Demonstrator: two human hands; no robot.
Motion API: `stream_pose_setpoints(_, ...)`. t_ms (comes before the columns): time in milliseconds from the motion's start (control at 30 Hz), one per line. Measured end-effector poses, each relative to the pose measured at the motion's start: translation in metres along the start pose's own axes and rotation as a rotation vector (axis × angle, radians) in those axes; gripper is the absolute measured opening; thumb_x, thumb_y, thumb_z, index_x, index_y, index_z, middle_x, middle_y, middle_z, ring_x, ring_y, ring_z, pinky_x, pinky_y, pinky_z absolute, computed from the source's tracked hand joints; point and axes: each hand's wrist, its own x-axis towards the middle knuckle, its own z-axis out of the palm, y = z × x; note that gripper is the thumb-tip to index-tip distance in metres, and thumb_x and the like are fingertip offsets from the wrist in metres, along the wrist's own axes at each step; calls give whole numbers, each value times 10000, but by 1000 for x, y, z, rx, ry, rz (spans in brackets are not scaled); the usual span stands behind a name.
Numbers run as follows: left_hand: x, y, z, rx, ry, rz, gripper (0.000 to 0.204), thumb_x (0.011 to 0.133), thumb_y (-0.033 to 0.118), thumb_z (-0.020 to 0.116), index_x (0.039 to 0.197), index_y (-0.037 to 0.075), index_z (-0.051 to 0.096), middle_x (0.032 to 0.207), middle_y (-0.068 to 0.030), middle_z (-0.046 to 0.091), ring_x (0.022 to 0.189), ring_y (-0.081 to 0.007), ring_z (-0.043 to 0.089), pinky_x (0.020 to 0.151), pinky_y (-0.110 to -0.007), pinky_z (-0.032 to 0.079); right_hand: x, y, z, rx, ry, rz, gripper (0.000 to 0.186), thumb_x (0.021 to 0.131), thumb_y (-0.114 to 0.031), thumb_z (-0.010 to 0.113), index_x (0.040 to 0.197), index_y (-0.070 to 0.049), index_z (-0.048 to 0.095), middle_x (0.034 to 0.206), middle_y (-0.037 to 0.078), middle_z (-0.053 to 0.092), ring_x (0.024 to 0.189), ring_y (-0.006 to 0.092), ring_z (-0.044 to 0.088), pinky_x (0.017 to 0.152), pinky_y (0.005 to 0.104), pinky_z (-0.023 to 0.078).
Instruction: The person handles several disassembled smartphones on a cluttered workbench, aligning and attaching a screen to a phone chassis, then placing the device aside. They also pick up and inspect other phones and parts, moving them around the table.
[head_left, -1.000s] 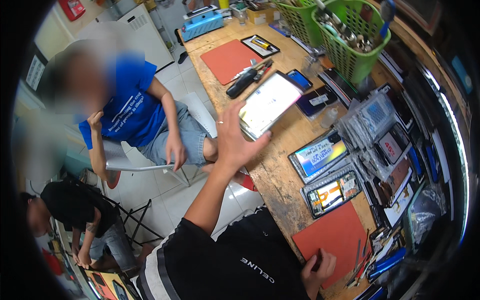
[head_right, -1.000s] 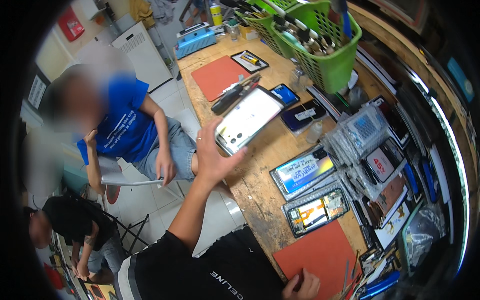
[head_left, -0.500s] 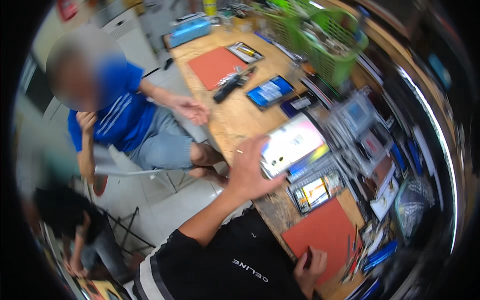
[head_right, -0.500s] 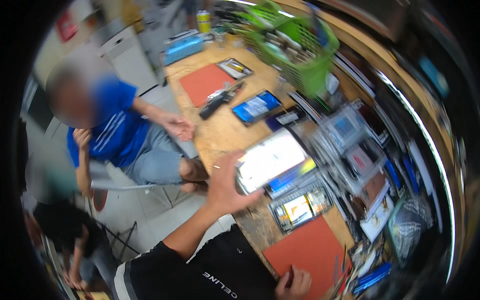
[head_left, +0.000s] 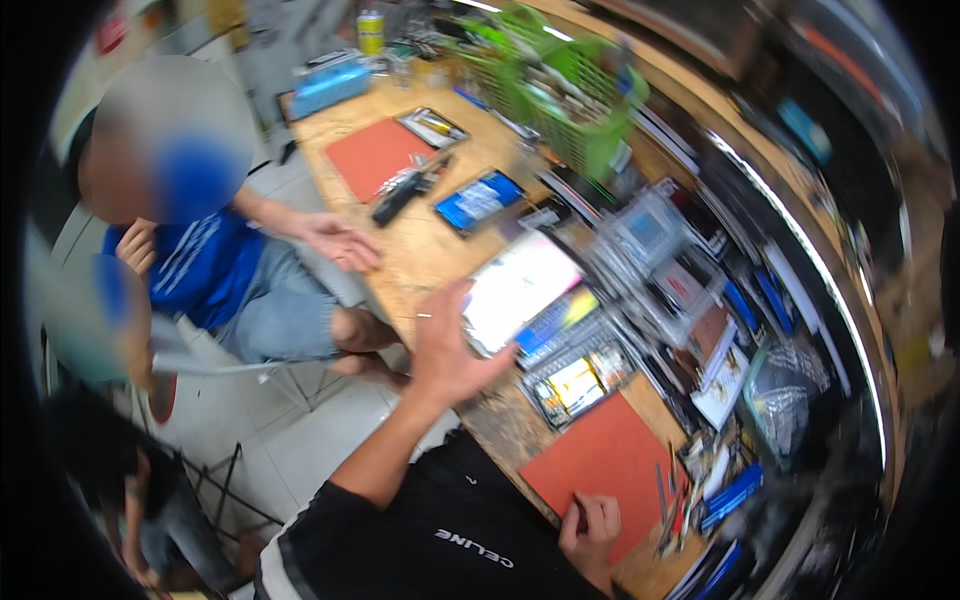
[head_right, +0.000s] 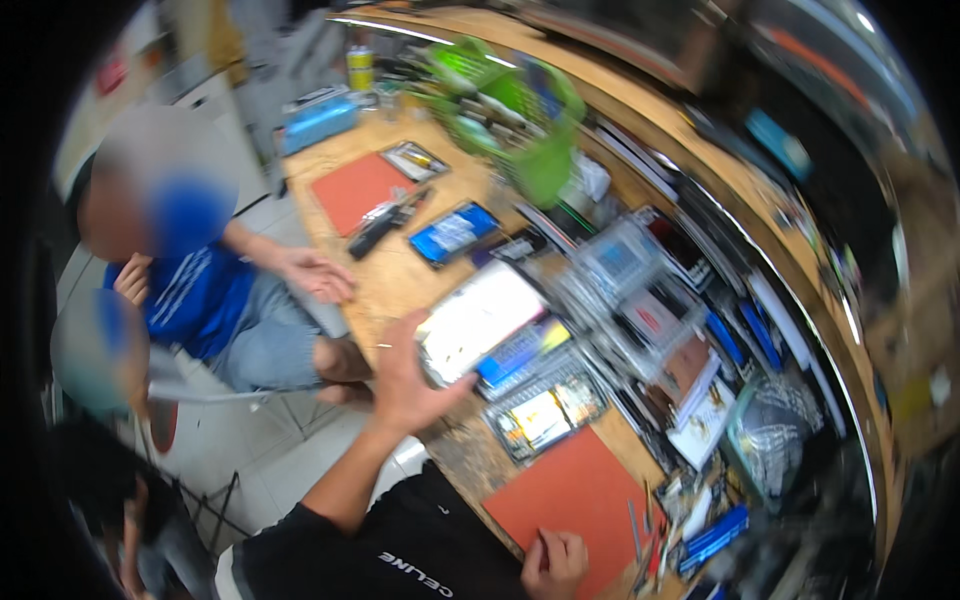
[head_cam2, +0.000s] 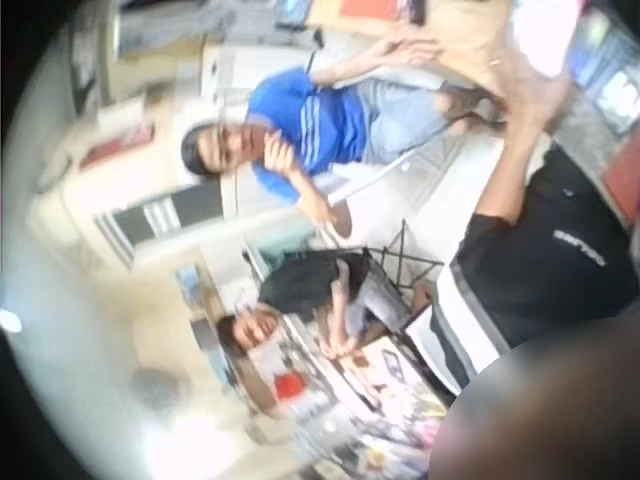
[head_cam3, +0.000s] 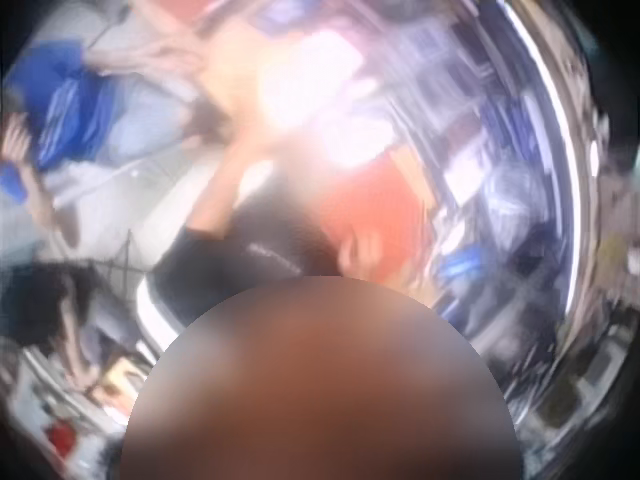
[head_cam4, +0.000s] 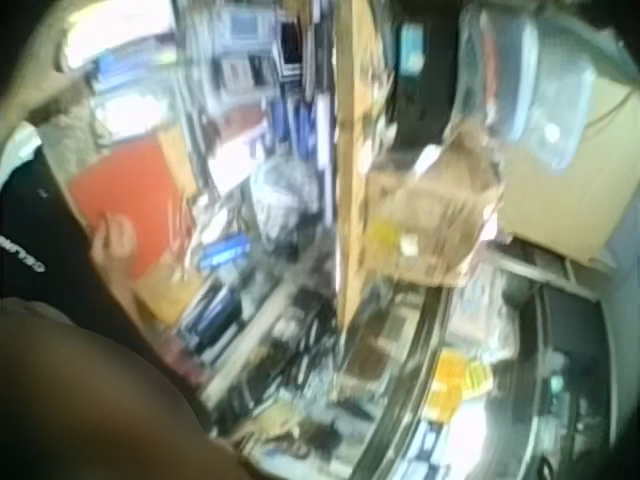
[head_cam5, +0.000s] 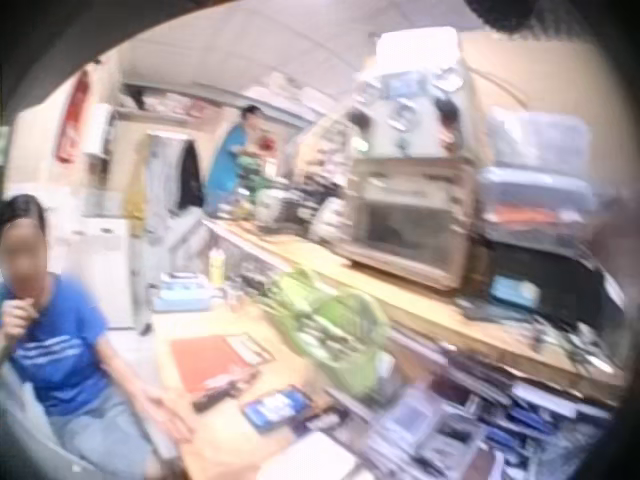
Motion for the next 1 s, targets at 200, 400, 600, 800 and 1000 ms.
stream_pose_setpoints(200,1,-18,-9,93,-32,7,902,703,306,927,1431,-17,504,1392,-247,569,1284,-425,530,1121,-528,400,4,-11,-4,-19,3,-10,314,803,-31,765,1116,-45,758,982,116,657,829,319,637,728,440,494)
stream_pose_setpoints(400,54,-56,-2,130,55,-11,849,739,296,911,1431,-1,519,1344,-250,590,1265,-422,558,1096,-506,434,-3,-14,-7,-26,3,19,318,807,-23,755,1125,-34,749,998,109,665,859,315,629,732,436,475)
stream_pose_setpoints(600,174,-136,1,306,251,-72,785,814,416,896,1387,-24,590,1348,-253,637,1279,-414,595,1079,-470,469,-10,-8,-4,-44,110,17,279,800,6,737,1079,-15,737,987,121,660,809,334,616,705,448,469)
stream_pose_setpoints(800,277,-227,-2,656,285,-304,898,773,628,834,1432,71,586,1367,-248,648,1329,-423,571,1105,-550,437,-5,-14,-2,-63,75,92,268,782,67,691,1037,-12,705,952,154,630,781,357,587,693,453,457)
stream_pose_setpoints(1000,321,-316,-6,816,163,-471,897,773,651,830,1382,40,583,1406,-271,624,1307,-466,584,1087,-564,479,3,-23,3,-202,121,136,259,775,53,699,1019,-33,687,931,145,608,786,361,594,714,484,460)
